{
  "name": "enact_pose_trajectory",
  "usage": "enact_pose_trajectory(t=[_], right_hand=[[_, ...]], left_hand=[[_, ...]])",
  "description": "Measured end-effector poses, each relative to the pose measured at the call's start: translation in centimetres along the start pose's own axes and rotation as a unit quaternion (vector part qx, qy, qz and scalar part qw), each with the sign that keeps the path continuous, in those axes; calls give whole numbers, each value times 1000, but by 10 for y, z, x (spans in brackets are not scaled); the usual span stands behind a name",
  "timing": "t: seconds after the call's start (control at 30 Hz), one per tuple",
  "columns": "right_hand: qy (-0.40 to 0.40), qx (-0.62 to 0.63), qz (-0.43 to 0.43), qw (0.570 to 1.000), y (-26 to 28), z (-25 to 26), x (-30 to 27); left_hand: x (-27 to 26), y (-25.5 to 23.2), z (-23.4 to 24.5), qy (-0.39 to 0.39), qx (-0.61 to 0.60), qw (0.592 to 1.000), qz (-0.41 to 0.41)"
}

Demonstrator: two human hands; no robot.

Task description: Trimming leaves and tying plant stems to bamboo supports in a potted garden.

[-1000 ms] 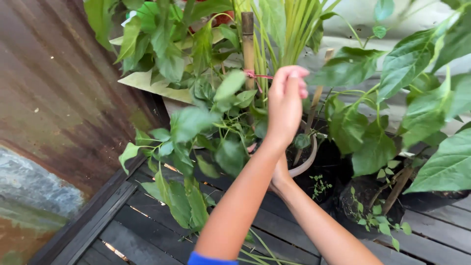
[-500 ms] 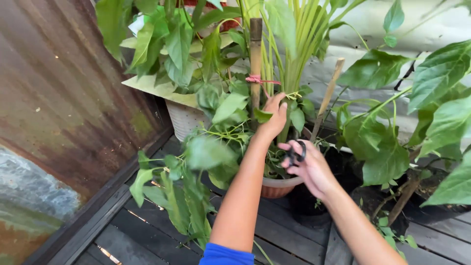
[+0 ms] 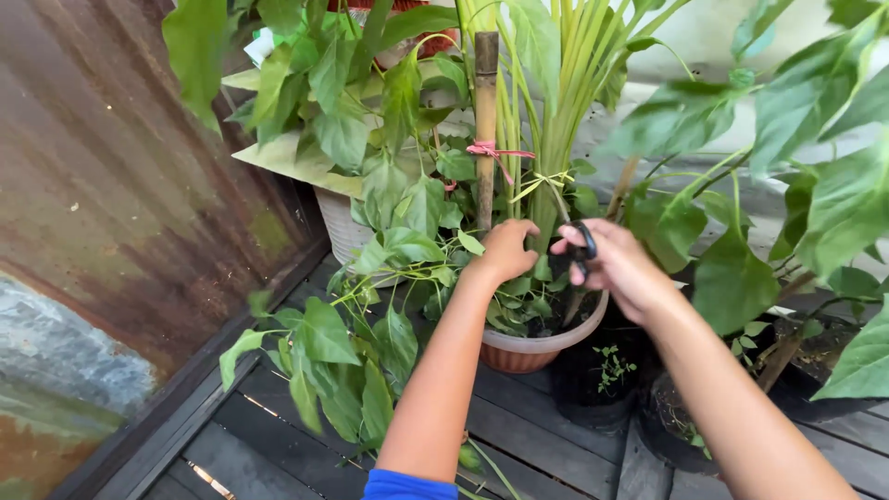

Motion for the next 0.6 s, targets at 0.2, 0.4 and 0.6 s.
enact_pose_trajectory(t=[0.2, 0.4, 0.6], right_hand=[[-3, 131, -31, 991, -44, -15, 25], [-2, 180, -8, 984, -78, -18, 45], [0, 228, 18, 974, -83, -25, 28]], left_hand=[[-1, -3, -3, -70, -29, 996, 42], [-13, -22, 16, -91, 5, 992, 86], [-8, -22, 15, -93, 48, 991, 81]])
Point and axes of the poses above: each hand's wrist, its own x-axis towards the middle knuckle, its own z-axis out of the back of the hand, y = z × x, the point moved 2 cm from there along x, towards the middle knuckle, and after that the axes turned 2 degrees about x, right-handed, at the moved point
